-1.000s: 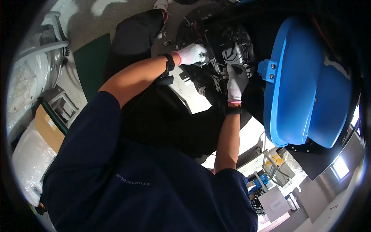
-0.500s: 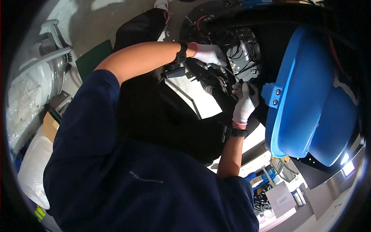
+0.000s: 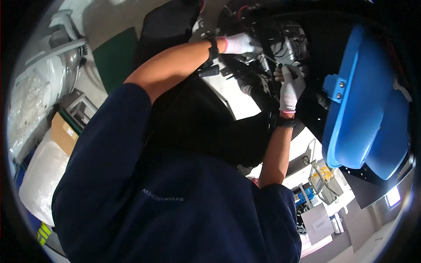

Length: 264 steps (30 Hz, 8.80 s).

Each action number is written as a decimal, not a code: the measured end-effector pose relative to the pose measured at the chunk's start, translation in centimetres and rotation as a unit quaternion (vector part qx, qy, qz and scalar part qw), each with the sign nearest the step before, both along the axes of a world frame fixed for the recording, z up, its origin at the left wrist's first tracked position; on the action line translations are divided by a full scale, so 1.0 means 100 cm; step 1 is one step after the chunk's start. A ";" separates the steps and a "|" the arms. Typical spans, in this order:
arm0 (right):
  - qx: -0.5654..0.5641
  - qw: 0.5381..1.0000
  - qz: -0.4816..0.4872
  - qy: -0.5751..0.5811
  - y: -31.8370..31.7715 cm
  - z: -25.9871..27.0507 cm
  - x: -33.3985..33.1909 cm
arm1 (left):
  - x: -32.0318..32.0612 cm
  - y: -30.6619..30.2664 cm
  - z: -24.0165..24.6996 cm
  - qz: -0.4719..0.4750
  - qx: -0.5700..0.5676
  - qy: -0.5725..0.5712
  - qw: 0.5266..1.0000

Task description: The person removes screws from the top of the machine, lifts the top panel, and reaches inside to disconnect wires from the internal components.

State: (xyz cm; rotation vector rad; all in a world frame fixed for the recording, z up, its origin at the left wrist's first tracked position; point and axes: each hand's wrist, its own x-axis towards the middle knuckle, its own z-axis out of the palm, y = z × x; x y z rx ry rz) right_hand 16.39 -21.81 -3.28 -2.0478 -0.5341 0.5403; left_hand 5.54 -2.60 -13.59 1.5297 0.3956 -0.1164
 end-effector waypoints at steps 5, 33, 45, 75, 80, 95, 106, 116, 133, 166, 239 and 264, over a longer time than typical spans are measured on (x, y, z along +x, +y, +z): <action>0.039 0.998 -0.047 0.026 -0.004 -0.022 -0.003 | 0.012 0.009 -0.021 -0.082 0.111 0.062 0.989; 0.128 0.986 -0.083 0.065 -0.005 -0.016 -0.003 | 0.015 0.039 0.034 -0.096 0.135 -0.032 0.986; 0.066 0.996 -0.063 0.019 0.008 -0.008 -0.012 | 0.004 0.029 0.004 -0.122 0.097 -0.013 0.988; -0.165 0.929 0.183 -0.276 0.039 -0.043 -0.031 | 0.013 -0.014 -0.104 -0.123 0.273 0.015 0.954; -0.187 0.917 0.187 -0.300 0.042 -0.046 -0.031 | 0.016 -0.020 -0.103 -0.084 0.260 0.001 0.962; -0.198 0.914 0.183 -0.303 0.044 -0.053 -0.033 | 0.011 -0.021 -0.099 -0.046 0.246 -0.011 0.968; -0.226 0.912 0.186 -0.288 0.044 -0.048 -0.037 | 0.011 -0.021 -0.100 -0.050 0.262 0.002 0.964; -0.228 0.909 0.202 -0.286 0.043 -0.049 -0.037 | 0.013 -0.023 -0.091 -0.065 0.306 0.030 0.949; -0.205 0.917 0.181 -0.292 0.039 -0.055 -0.034 | 0.011 -0.021 -0.098 -0.073 0.281 0.053 0.955; -0.293 0.865 0.223 -0.342 0.039 -0.059 -0.040 | 0.004 -0.003 -0.028 -0.214 0.353 0.174 0.894; -0.248 0.940 0.152 -0.176 0.035 -0.042 -0.010 | -0.009 -0.070 0.016 0.262 -0.330 0.204 0.884; -0.107 0.951 0.202 -0.206 0.019 -0.055 -0.010 | 0.026 -0.134 -0.005 0.450 -0.558 0.039 0.696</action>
